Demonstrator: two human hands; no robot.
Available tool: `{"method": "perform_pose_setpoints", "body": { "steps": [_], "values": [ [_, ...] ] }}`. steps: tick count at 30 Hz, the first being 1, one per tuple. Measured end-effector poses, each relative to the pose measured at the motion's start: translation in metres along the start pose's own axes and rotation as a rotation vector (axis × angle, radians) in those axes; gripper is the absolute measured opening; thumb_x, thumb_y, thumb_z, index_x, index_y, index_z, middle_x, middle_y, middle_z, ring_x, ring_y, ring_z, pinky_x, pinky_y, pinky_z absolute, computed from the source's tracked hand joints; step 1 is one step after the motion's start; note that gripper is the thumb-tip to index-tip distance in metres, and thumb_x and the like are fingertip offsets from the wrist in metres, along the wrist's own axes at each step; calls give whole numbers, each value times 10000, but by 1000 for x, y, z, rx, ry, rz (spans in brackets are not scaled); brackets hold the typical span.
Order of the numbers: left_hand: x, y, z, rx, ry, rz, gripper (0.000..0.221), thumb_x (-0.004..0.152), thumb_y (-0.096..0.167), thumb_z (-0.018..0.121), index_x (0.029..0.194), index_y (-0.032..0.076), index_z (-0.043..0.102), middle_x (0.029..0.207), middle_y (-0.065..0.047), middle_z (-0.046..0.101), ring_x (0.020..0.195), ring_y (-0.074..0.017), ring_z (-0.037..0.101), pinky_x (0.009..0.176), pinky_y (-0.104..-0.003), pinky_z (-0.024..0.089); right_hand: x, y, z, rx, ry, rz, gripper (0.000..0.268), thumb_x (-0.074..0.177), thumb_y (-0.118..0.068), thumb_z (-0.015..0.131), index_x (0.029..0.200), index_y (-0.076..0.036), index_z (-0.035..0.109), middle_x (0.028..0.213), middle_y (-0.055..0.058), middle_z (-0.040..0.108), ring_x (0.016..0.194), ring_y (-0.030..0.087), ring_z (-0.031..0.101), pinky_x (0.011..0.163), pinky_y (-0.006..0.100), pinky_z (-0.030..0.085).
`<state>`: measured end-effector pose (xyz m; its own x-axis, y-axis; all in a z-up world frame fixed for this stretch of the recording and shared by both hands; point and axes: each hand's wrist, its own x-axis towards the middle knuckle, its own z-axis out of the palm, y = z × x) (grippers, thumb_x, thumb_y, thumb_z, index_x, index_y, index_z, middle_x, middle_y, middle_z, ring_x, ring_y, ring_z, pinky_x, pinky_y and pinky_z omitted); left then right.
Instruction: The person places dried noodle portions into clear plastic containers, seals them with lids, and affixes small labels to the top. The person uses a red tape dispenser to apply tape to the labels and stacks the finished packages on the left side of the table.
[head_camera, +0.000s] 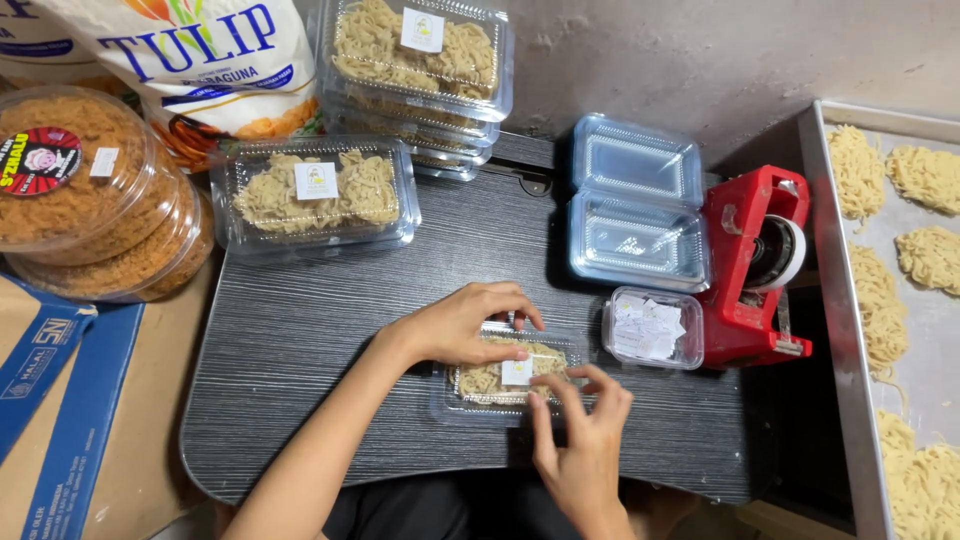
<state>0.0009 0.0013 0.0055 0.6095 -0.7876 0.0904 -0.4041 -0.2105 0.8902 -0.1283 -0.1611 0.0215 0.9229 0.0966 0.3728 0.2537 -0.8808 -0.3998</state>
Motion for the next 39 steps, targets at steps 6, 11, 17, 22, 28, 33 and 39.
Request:
{"method": "perform_pose_setpoints", "body": {
  "steps": [6,11,17,22,28,33,39],
  "values": [
    [-3,3,-6,-3,-58,-95,376,745,348,640,1068,169,567,986,-31,530,912,-170,525,781,-323,420,-14,17,2,194,-15,392,482,755,-278,618,1158,-50,484,1009,82,459,805,156,489,705,268,427],
    [-5,2,-10,22,-89,-216,409,694,407,662,1028,180,598,927,-19,570,864,-153,525,731,-304,418,-11,23,5,286,-48,531,376,711,-293,674,997,-83,552,922,29,551,737,122,545,716,240,463],
    [-9,5,-16,-126,-64,-110,303,712,339,685,936,143,632,686,33,510,618,-77,478,601,-215,427,-1,19,10,1002,-7,774,222,793,-96,582,850,-69,369,946,94,477,922,187,559,634,332,588],
    [-17,12,-32,-433,-73,-162,323,752,292,623,1026,126,583,983,-96,560,774,-234,687,483,-222,576,24,17,9,1273,-109,899,192,768,-163,572,844,-53,434,946,179,610,794,290,586,491,390,520],
    [-49,19,-72,-613,273,386,229,908,290,513,1110,186,548,1158,-4,566,1080,-201,557,768,-333,601,82,-23,-13,1395,-20,704,165,800,-159,542,822,-135,380,1024,169,608,804,272,595,442,340,497],
    [-67,35,-85,-490,861,517,551,850,442,400,1175,12,513,1237,-203,493,1236,-314,398,1033,-434,312,138,-69,12,1418,18,716,354,828,-197,570,1117,-133,376,963,113,508,756,194,575,607,334,529],
    [-69,26,-84,141,1562,170,402,931,340,335,1056,54,589,1153,-87,539,1061,-210,511,949,-342,369,176,-105,50,1408,-202,648,514,837,-221,558,1237,-71,271,975,149,436,744,259,593,642,402,546]
  ]
}}
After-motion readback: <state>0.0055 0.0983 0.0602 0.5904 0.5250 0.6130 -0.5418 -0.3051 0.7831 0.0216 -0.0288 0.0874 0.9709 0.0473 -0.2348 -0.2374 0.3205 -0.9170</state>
